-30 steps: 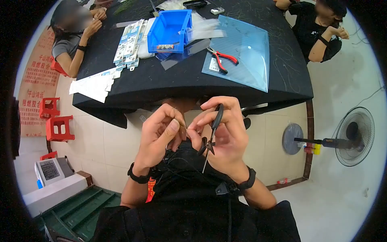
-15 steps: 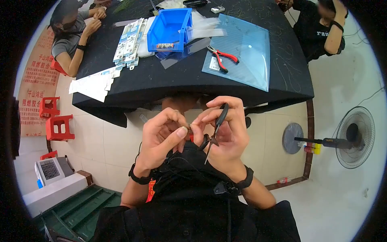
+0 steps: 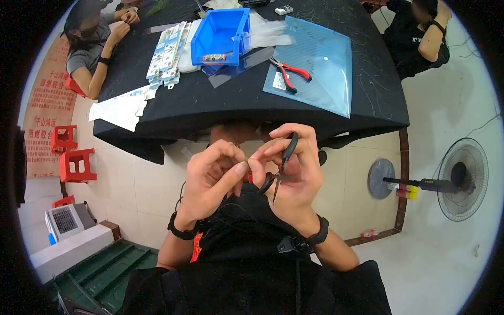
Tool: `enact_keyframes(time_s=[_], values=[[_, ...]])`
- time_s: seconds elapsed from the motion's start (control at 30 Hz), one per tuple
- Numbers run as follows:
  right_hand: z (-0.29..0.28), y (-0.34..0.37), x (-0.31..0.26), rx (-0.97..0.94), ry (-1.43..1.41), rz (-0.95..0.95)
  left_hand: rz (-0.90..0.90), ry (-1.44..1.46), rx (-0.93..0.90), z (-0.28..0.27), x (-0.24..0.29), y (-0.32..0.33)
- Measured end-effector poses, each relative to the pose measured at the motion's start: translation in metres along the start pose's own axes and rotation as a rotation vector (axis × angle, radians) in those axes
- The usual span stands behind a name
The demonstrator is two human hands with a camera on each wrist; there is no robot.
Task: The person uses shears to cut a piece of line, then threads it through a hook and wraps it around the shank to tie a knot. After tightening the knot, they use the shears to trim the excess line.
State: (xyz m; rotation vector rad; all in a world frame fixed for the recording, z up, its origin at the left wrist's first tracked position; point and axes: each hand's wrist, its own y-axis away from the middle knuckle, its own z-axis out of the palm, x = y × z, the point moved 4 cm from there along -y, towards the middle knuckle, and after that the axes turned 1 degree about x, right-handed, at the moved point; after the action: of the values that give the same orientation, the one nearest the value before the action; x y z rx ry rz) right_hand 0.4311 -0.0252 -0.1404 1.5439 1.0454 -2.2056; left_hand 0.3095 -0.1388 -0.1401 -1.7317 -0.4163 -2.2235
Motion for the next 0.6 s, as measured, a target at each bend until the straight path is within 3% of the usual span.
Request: enact_keyframes(time_s=[0.4, 0.5, 0.57, 0.6], values=[[-0.009, -0.008, 0.001, 0.055, 0.127, -0.016, -0.031, -0.025, 0.000, -0.005, 0.005, -0.001], [-0.014, -0.008, 0.004, -0.106, 0.080, 0.073, 0.029, 0.005, 0.038, -0.007, 0.004, -0.002], [-0.015, -0.002, 0.009, -0.224, 0.244, 0.128, 0.056, 0.010, 0.036, -0.006, 0.008, -0.003], [-0.013, -0.002, 0.008, -0.264, 0.341, 0.060, 0.077, 0.014, 0.032, -0.005, 0.011, -0.003]])
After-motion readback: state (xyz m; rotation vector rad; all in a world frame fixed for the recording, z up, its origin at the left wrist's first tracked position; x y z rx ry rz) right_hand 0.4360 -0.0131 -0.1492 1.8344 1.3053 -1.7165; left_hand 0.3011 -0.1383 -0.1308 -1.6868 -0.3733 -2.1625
